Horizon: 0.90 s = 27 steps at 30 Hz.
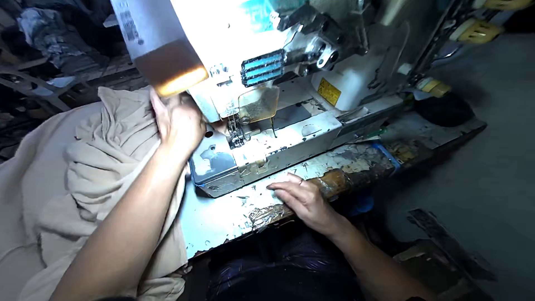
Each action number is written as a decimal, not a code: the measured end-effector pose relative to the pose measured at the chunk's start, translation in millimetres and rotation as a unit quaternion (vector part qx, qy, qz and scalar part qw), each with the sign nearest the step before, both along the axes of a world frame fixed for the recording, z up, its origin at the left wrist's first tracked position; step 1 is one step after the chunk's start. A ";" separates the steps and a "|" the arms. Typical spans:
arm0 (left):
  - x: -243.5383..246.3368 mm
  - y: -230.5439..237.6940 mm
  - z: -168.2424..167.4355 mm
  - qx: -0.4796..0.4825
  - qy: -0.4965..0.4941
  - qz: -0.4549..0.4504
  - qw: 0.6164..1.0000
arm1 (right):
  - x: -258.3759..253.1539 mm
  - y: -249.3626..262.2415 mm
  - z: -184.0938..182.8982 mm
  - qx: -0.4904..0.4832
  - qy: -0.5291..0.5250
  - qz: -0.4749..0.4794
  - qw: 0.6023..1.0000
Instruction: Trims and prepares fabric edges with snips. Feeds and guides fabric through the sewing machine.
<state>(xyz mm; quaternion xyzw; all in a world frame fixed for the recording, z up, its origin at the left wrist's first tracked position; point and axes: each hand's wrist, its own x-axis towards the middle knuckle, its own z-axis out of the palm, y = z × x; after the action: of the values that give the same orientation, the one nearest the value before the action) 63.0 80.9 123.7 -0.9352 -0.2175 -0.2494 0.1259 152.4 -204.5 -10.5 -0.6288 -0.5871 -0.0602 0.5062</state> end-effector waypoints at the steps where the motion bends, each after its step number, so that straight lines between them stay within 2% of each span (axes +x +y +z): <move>1: 4.7 12.6 0.8 -0.011 -0.014 0.028 0.999 | 0.3 -0.6 3.7 0.043 0.031 0.014 0.999; 3: -8.8 22.7 2.1 -0.013 -0.094 0.029 0.995 | -1.3 -6.0 16.6 0.061 0.010 -0.016 0.998; 6: -64.8 -3.2 -15.9 0.008 -0.253 -0.043 0.967 | -7.8 -8.7 38.5 0.033 -0.081 -0.097 0.991; 8: -88.4 -21.0 -37.8 0.034 -0.326 -0.089 0.941 | -15.6 5.1 61.7 0.012 -0.158 -0.142 0.977; 10: -91.4 -25.0 -55.0 0.056 -0.382 -0.126 0.914 | -27.9 30.9 86.2 -0.016 -0.238 -0.183 0.954; 12: -87.1 -23.3 -62.9 0.064 -0.406 -0.143 0.900 | -39.6 64.0 106.1 -0.069 -0.279 -0.196 0.938; 15: -87.2 -18.4 -67.0 0.056 -0.416 -0.149 0.895 | -46.9 104.4 119.1 -0.162 -0.249 -0.177 0.938; 17: -89.8 -14.5 -67.7 0.044 -0.423 -0.149 0.893 | -45.7 106.1 116.9 -0.151 -0.250 -0.168 0.941; 19: -94.9 -12.5 -65.4 0.015 -0.428 -0.157 0.890 | -45.9 82.8 106.4 -0.082 -0.251 -0.166 0.950; 21: -108.1 -24.8 -56.1 -0.083 -0.385 -0.208 0.895 | -45.0 46.3 92.0 -0.031 -0.204 -0.165 0.964; 22: -116.7 -39.5 -44.4 -0.166 -0.321 -0.261 0.895 | -42.2 26.7 85.6 -0.027 -0.162 -0.167 0.972; 24: -119.4 -69.0 -19.3 -0.278 -0.092 -0.403 0.867 | -30.2 -6.7 78.1 -0.041 -0.096 -0.188 0.977; 25: -109.7 -79.5 -12.7 -0.263 0.034 -0.465 0.844 | -24.2 -19.8 76.5 -0.055 -0.072 -0.197 0.976; 26: -96.5 -86.1 -12.8 -0.221 0.094 -0.497 0.834 | -19.9 -29.7 74.7 -0.064 -0.052 -0.199 0.977; 27: -85.4 -87.0 -15.1 -0.186 0.094 -0.506 0.837 | -17.4 -36.2 71.0 -0.062 -0.043 -0.194 0.978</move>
<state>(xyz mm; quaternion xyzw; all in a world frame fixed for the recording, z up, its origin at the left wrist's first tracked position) -22.4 -6.1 108.6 -0.9398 0.2566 -0.1437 -0.1740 135.1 -240.7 60.4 -0.7579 -0.4774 -0.1478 0.4193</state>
